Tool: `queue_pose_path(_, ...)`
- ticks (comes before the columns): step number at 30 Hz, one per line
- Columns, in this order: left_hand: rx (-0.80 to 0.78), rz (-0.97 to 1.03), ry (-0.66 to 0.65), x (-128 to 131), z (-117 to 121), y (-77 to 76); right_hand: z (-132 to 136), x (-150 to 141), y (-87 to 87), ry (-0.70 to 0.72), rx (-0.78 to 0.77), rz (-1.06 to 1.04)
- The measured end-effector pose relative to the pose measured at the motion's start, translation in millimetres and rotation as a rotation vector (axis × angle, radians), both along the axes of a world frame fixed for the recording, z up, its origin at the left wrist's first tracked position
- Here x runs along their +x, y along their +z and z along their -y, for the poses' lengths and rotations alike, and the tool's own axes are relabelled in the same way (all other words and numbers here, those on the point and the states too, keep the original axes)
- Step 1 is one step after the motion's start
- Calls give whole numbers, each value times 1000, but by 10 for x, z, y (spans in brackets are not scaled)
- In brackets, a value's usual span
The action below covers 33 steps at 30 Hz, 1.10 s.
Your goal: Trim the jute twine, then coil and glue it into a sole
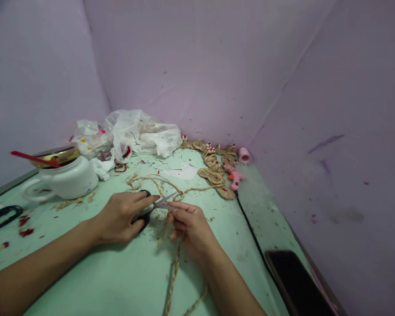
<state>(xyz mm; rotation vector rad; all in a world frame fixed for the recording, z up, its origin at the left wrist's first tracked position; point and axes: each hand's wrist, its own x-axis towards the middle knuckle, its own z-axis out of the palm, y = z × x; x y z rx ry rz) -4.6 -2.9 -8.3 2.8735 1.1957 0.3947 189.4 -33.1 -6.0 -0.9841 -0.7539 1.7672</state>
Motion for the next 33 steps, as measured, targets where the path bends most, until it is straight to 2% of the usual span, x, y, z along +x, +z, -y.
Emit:
queue_pose_path(10, -60, 8, -33, -4, 3, -55, 6, -22, -4, 28, -21, -30)
queue_pose_path(14, -88, 85, -51, -4, 4, -90, 15, -16, 5, 28, 9, -10)
queue_pose_path(16, -155, 166, -54, 13, 3, -74, 15, -16, 1, 15, -1, -13)
queue_pose_path(18, -282, 349, 10, 41, -4, -40, 14, -19, -7, -2, -12, -19)
queue_pose_path(22, -645, 945, 281, 91, -50, 24, 17, -28, -19, -1, -18, -15)
queue_pose_path(24, -753, 1152, 373, 94, -91, 34, 26, -35, -18, 16, -26, 1)
queue_pose_path(28, -782, 1423, 474, 55, -209, 24, 54, -64, -21, 120, -48, 60)
queue_pose_path(33, -758, 1612, 470, -4, -379, 31, 78, -95, -65, 246, -39, 120)
